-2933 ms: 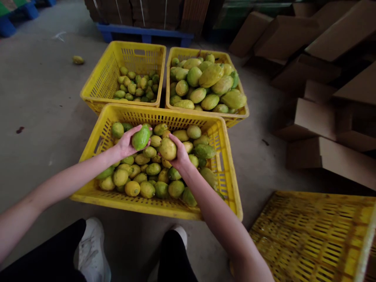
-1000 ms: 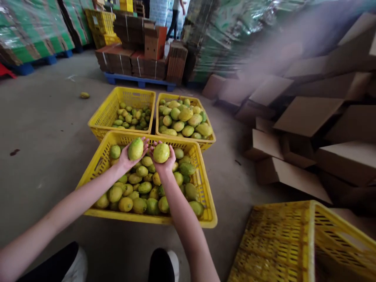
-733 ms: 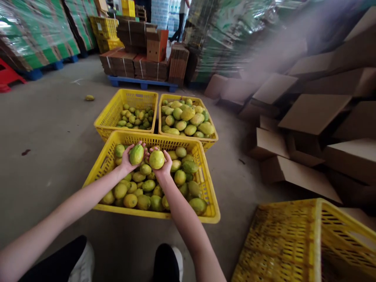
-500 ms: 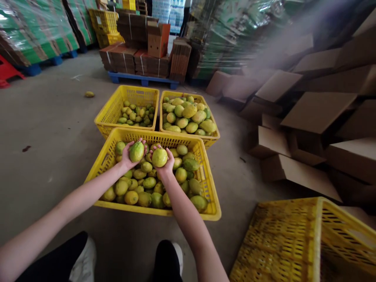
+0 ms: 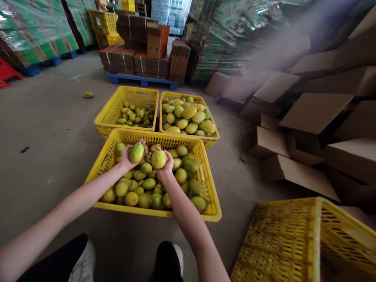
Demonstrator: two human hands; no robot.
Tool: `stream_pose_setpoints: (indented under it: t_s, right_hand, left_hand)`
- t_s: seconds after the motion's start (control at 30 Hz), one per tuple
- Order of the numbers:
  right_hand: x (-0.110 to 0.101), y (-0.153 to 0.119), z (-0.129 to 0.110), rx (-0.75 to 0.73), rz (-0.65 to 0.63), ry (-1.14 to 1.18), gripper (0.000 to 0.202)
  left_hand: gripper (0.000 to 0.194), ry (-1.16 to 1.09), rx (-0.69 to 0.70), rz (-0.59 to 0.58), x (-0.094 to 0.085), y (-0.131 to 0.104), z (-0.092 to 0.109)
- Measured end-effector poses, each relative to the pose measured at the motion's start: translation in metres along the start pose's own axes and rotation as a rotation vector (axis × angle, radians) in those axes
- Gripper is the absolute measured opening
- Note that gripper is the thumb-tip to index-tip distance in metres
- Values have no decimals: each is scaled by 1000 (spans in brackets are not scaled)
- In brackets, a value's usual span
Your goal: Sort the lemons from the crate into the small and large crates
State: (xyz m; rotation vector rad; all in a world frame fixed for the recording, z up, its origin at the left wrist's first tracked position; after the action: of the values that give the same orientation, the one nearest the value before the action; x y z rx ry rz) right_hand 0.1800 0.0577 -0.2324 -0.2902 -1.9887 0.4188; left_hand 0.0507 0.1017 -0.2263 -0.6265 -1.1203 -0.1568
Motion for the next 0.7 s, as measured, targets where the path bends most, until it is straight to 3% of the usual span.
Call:
stream_pose_setpoints:
  t_s: [0.13,0.3,0.4,0.53,0.6,0.63,0.7]
  right_hand:
    - [-6,4,7,-4,46,29,23]
    - [-24,6,3,-39,270,56,30]
    - [-33,8,-9,-89,307,14,32]
    - [-40,14,-24,-164,268,-121,32]
    - [-42,16,-26,-190,242,-197,32]
    - [-43,17,-26,-195,232,-226,33]
    - [-43,19,-24,-180,218,-246,34]
  left_hand:
    - [46,-1,2,34,-4,2,0]
    - [38,62,-41,129,-13,7,-6]
    - [32,264,-232,265,-33,-1,-19]
    - [30,812,-578,372,-55,-33,-26]
    - [26,997,-556,393,-43,-40,-12]
    - [23,1083,-487,395,-29,-39,0]
    - [20,1275,-225,355,16,-25,37]
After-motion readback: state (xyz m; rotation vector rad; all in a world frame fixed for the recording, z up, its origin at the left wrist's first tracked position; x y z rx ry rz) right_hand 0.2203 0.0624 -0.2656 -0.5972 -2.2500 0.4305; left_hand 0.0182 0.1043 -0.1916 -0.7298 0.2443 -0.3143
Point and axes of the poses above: each hand's wrist, its own y-axis towards the middle knuckle, its own x-axis out of the palm, z = x × y, the point moved 6 cm from there along y, towards the middle knuckle, and after that the axes turned 1 degree about x, right-handed, at the moved point
